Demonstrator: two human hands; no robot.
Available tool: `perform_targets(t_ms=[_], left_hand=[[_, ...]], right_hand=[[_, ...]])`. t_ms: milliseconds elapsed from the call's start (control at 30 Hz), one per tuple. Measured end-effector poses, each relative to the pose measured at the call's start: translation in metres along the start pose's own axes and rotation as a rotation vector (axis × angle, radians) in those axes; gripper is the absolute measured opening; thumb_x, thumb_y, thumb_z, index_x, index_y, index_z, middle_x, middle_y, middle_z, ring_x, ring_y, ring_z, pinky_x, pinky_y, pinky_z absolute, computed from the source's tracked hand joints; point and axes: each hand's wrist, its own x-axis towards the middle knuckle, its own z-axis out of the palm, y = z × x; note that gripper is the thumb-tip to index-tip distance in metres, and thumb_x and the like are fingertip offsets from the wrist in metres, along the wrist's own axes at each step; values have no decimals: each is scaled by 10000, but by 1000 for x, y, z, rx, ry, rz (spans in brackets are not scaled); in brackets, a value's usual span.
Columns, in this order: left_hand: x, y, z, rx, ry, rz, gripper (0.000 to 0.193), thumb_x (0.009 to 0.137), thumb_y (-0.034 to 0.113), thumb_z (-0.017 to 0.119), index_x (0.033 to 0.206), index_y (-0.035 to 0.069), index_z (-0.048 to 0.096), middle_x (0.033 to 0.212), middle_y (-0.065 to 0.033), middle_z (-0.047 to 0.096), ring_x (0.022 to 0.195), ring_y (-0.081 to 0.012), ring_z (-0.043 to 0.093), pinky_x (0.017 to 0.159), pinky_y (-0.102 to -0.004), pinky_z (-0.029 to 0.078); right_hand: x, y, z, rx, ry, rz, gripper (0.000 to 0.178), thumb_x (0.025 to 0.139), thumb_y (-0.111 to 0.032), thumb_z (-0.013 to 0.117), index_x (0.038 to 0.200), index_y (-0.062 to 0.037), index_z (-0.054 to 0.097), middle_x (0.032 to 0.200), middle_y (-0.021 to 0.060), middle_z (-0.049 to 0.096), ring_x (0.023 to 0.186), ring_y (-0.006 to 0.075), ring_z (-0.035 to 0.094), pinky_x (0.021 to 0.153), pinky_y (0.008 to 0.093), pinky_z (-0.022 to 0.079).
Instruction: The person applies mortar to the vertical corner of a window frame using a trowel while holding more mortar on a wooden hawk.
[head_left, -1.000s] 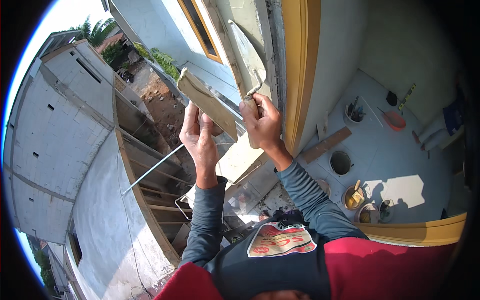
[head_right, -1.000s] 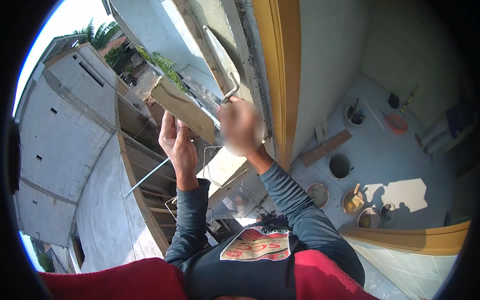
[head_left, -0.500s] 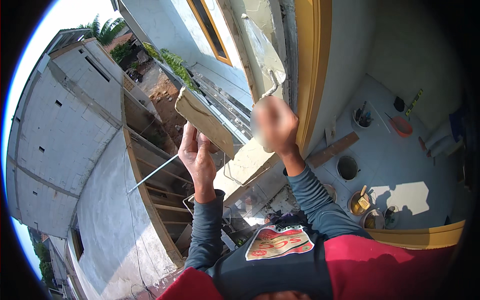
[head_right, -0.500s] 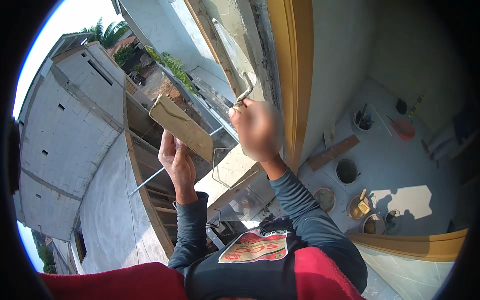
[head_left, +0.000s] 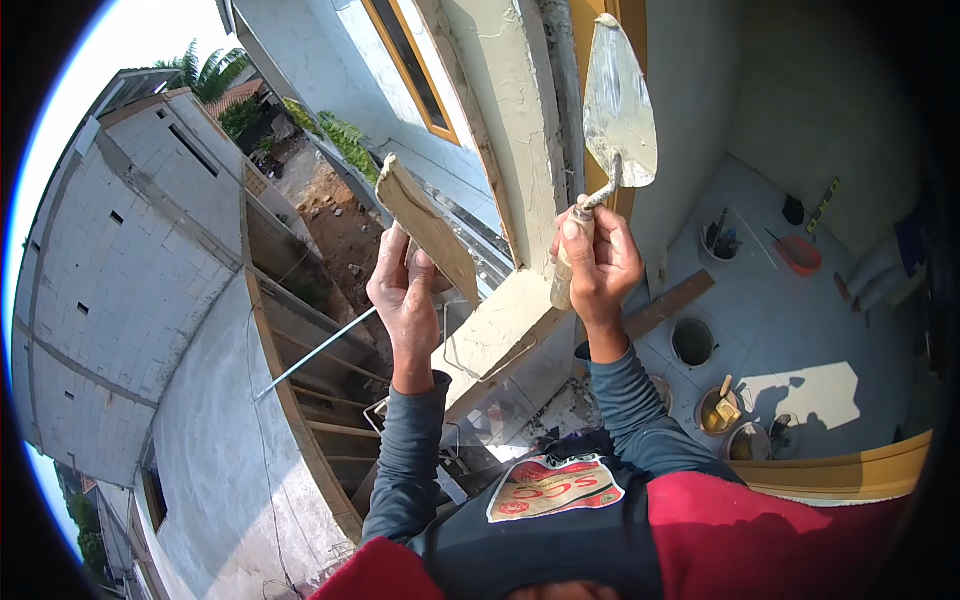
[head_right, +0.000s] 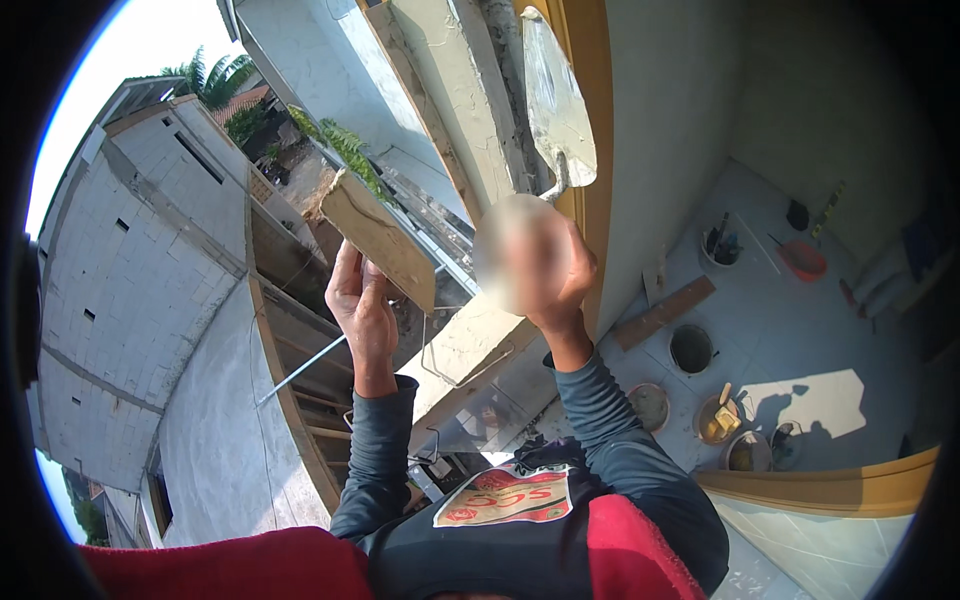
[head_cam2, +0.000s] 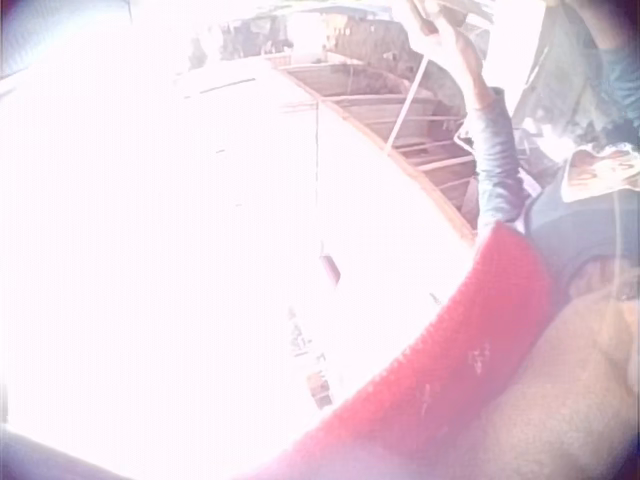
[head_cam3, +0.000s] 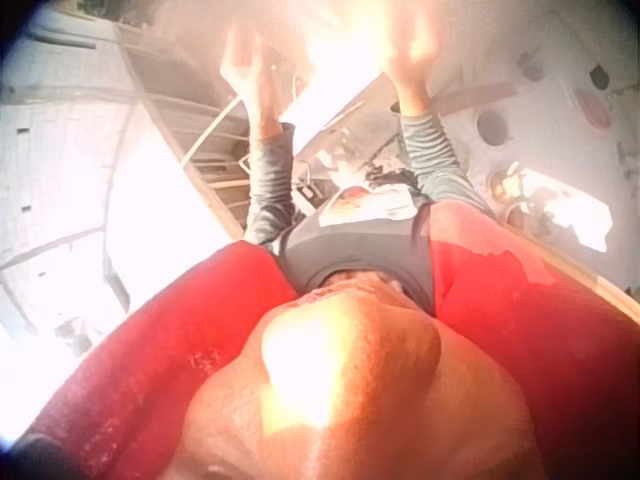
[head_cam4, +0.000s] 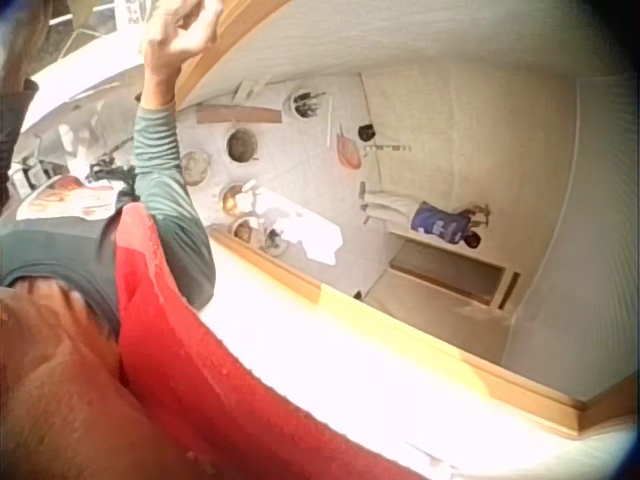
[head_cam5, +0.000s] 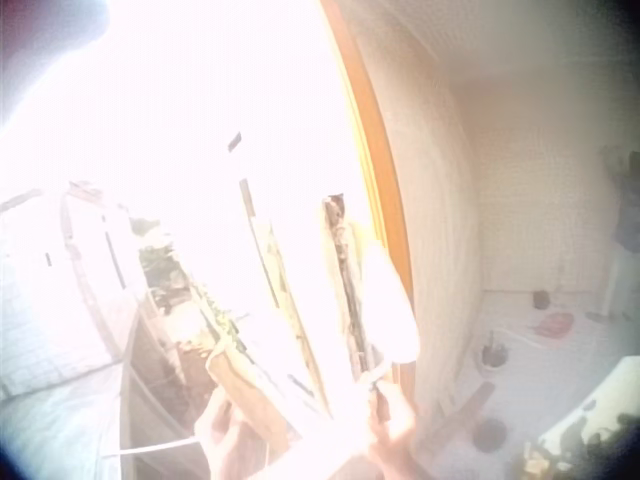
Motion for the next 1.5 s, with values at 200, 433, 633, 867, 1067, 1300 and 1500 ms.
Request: perform_targets(t_ms=[200, 433, 633, 867, 1067, 1300, 1500], left_hand=[[11, -12, 16, -20, -20, -73, 497, 955, 89, 626, 1398, -74, 473, 1293, -129, 597, 1158, -180, 570, 1027, -323, 417], [-23, -40, 37, -171, -99, -275, 477, 973, 129, 610, 1392, -64, 486, 1289, -98, 596, 1167, -153, 557, 1010, -284, 424], [-79, -58, 28, -573, 37, -682, 437, 988, 51, 507, 1413, -24, 433, 1259, -111, 610, 1066, -181, 636, 919, -310, 523], [-124, -65, 29, -990, 194, -950, 403, 978, 26, 427, 1379, -10, 424, 1274, -186, 580, 1075, -266, 657, 930, -393, 561], [-129, -51, 11, -870, -99, -770, 423, 996, 114, 501, 1390, -33, 455, 1257, -143, 611, 1060, -183, 654, 897, -331, 553], [-127, -36, -14, -691, 4, -759, 464, 991, 163, 544, 1403, -27, 444, 1241, -135, 625, 1045, -180, 663, 888, -326, 555], [-136, -31, -26, -729, 60, -737, 447, 998, 167, 548, 1385, -40, 461, 1229, -130, 627, 1026, -166, 663, 873, -314, 553]], right_hand=[[-33, -26, -69, -179, -122, 127, 280, 903, -29, 684, 1144, 75, 585, 918, 115, 688, 776, 115, 634, 717, 258, 537], [-91, -27, -111, -356, -235, 369, 279, 878, -93, 730, 1083, 59, 620, 925, 120, 710, 828, 144, 682, 739, 272, 539], [-81, -65, -152, -610, -693, 186, 280, 789, -92, 777, 984, 52, 637, 839, 160, 671, 701, 294, 677, 618, 343, 530], [-66, -78, -161, -782, -1008, 46, 260, 751, -61, 781, 936, 55, 639, 807, 151, 642, 649, 311, 654, 549, 375, 518], [-71, -24, -110, -830, -665, 109, 272, 822, -73, 758, 1005, 90, 639, 853, 197, 681, 736, 249, 690, 651, 325, 543], [-55, -24, -85, -539, -267, 613, 286, 909, -59, 689, 1124, 108, 605, 852, 86, 657, 596, 78, 571, 508, 217, 462], [-22, -65, -60, -466, -280, 737, 270, 931, -133, 661, 1085, 83, 610, 823, 104, 663, 562, 98, 587, 476, 231, 475]])
